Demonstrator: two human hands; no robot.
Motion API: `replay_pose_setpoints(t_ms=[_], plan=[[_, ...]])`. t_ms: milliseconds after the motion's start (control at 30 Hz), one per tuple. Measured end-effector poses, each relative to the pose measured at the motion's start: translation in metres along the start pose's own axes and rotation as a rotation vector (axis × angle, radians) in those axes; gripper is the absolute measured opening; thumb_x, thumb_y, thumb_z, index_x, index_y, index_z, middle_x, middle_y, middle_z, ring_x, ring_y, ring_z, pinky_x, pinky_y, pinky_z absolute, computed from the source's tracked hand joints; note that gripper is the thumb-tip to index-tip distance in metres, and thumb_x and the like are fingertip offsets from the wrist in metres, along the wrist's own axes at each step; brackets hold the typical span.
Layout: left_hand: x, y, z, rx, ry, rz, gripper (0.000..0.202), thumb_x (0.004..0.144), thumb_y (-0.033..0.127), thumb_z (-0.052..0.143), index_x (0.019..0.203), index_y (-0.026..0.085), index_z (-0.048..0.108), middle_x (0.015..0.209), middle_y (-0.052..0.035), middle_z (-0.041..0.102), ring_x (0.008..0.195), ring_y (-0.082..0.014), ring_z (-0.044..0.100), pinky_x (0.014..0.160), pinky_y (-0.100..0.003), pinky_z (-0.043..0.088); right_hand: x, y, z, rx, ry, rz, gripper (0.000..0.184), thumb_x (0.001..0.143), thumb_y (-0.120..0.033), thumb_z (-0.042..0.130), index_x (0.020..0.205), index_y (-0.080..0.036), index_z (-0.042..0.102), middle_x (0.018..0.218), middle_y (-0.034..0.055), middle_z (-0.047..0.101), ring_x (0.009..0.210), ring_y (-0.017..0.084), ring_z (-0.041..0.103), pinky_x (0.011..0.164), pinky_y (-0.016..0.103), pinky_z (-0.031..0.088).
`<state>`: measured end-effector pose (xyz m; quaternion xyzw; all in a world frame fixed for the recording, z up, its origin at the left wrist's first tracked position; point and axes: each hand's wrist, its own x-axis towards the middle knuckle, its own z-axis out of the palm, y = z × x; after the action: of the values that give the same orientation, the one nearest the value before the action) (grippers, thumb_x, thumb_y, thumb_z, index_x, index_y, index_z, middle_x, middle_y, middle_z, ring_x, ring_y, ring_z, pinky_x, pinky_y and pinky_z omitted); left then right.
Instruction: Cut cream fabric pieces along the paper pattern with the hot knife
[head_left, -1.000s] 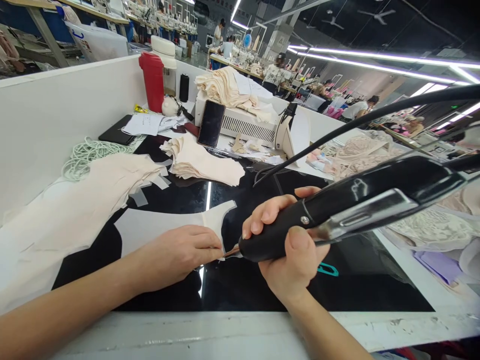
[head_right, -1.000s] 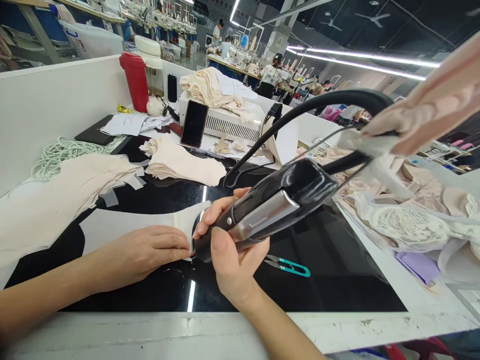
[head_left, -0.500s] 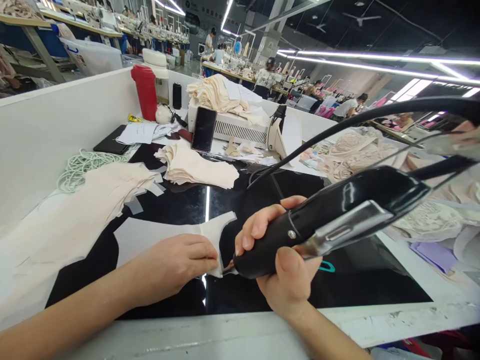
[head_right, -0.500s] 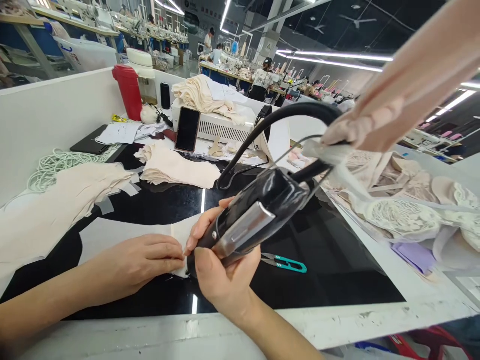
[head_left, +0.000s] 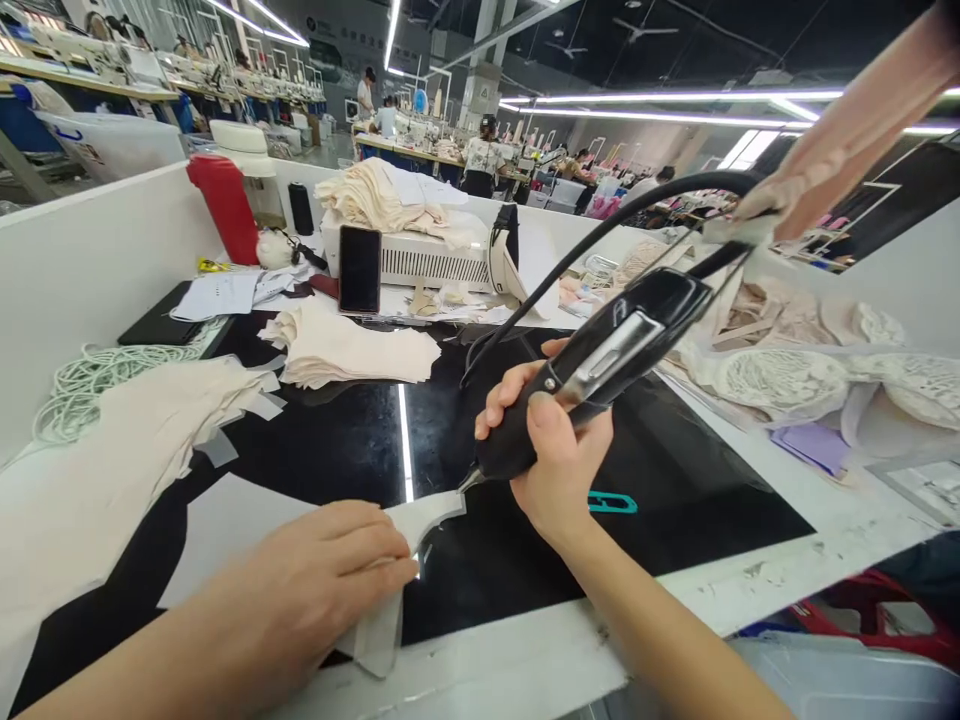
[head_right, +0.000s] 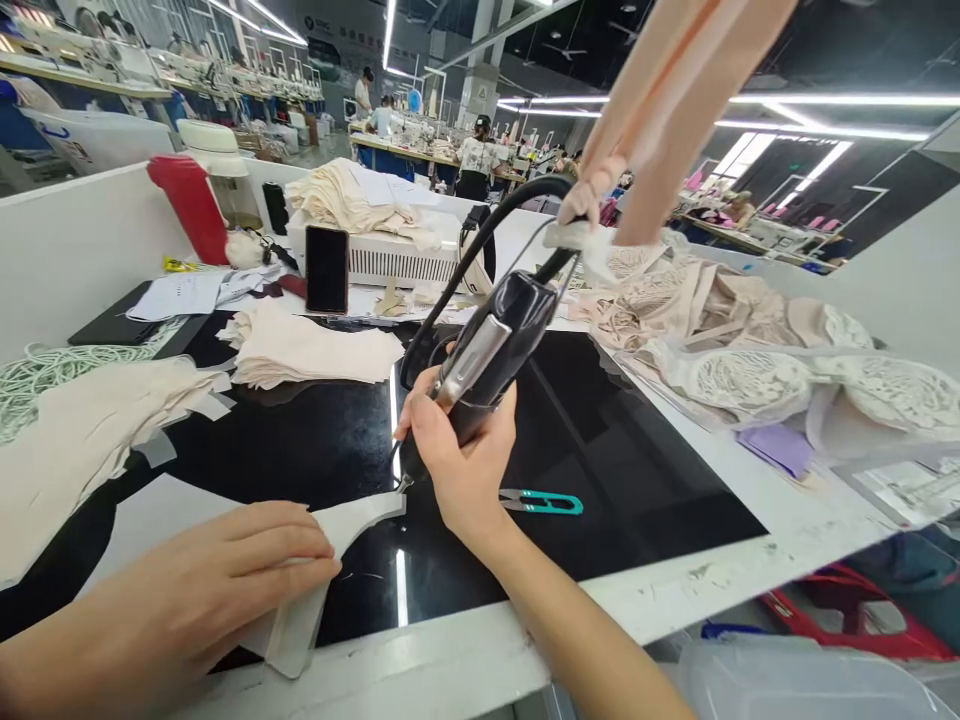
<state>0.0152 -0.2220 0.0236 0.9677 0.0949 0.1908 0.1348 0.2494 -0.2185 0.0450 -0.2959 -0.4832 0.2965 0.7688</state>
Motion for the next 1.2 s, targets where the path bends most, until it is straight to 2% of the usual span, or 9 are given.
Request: replay_pose_setpoints(t_ms=[67, 233, 367, 500, 733, 867, 1200], plan=[[0.01, -0.005, 0.004, 0.069, 0.034, 0.016, 0.049, 0.09, -0.008, 0.039, 0.123, 0.017, 0.065, 0.114, -0.0055, 0.072, 0.105, -0.0206, 0.065, 0.097, -0.033, 0.054, -0.001, 0.003, -0.001, 0.005, -0.018, -0.016, 0.035, 0.09, -0.034, 0.078, 0.116, -0.028, 0.055, 0.082, -0.0062, 0.064, 0.059, 0.01, 0.061, 0.053, 0.027, 0.053], [0.033, -0.018, 0.024, 0.201, 0.093, 0.064, 0.024, 0.105, 0.011, 0.047, 0.12, 0.013, 0.065, 0.107, -0.0074, 0.07, 0.1, -0.0229, 0.065, 0.095, -0.039, 0.055, -0.001, 0.005, 0.0, 0.015, -0.023, -0.016, 0.033, 0.09, -0.034, 0.079, 0.112, -0.028, 0.055, 0.083, -0.0065, 0.065, 0.057, 0.009, 0.061, 0.052, 0.025, 0.053], [0.042, -0.027, 0.039, 0.279, 0.06, 0.065, 0.022, 0.105, 0.021, 0.055, 0.123, 0.014, 0.065, 0.108, -0.0072, 0.068, 0.097, -0.0233, 0.065, 0.089, -0.039, 0.056, -0.002, 0.006, 0.0, 0.026, -0.035, -0.012, 0.035, 0.09, -0.034, 0.079, 0.113, -0.028, 0.054, 0.083, -0.0063, 0.064, 0.059, 0.009, 0.061, 0.05, 0.023, 0.051], [0.041, -0.031, 0.043, 0.332, 0.014, 0.046, 0.03, 0.102, 0.029, 0.063, 0.129, 0.015, 0.064, 0.111, -0.0073, 0.067, 0.098, -0.0245, 0.064, 0.087, -0.04, 0.055, -0.003, 0.006, 0.0, 0.045, -0.05, 0.003, 0.035, 0.09, -0.034, 0.079, 0.113, -0.028, 0.053, 0.083, -0.0064, 0.064, 0.058, 0.008, 0.059, 0.049, 0.021, 0.052], [0.033, -0.029, 0.038, 0.315, 0.024, -0.011, 0.03, 0.104, 0.024, 0.057, 0.133, 0.018, 0.063, 0.113, -0.0072, 0.066, 0.1, -0.0256, 0.063, 0.088, -0.041, 0.054, -0.002, 0.005, 0.0, 0.09, -0.074, 0.01, 0.033, 0.091, -0.034, 0.078, 0.11, -0.029, 0.052, 0.077, -0.0078, 0.061, 0.05, 0.007, 0.054, 0.041, 0.018, 0.045], [0.032, -0.029, 0.037, 0.314, 0.004, -0.014, 0.033, 0.104, 0.024, 0.058, 0.135, 0.017, 0.062, 0.116, -0.0086, 0.066, 0.1, -0.0256, 0.062, 0.087, -0.04, 0.055, -0.002, 0.005, 0.001, 0.08, -0.072, 0.0, 0.033, 0.091, -0.034, 0.078, 0.11, -0.028, 0.052, 0.076, -0.0077, 0.061, 0.054, 0.007, 0.056, 0.048, 0.021, 0.049], [0.032, -0.029, 0.038, 0.319, -0.015, -0.023, 0.035, 0.102, 0.024, 0.06, 0.136, 0.014, 0.061, 0.117, -0.0092, 0.065, 0.101, -0.0255, 0.06, 0.09, -0.041, 0.053, 0.001, 0.004, -0.001, 0.061, -0.009, -0.017, 0.037, 0.088, -0.036, 0.081, 0.113, -0.027, 0.055, 0.082, -0.0059, 0.064, 0.059, 0.01, 0.061, 0.053, 0.025, 0.054]])
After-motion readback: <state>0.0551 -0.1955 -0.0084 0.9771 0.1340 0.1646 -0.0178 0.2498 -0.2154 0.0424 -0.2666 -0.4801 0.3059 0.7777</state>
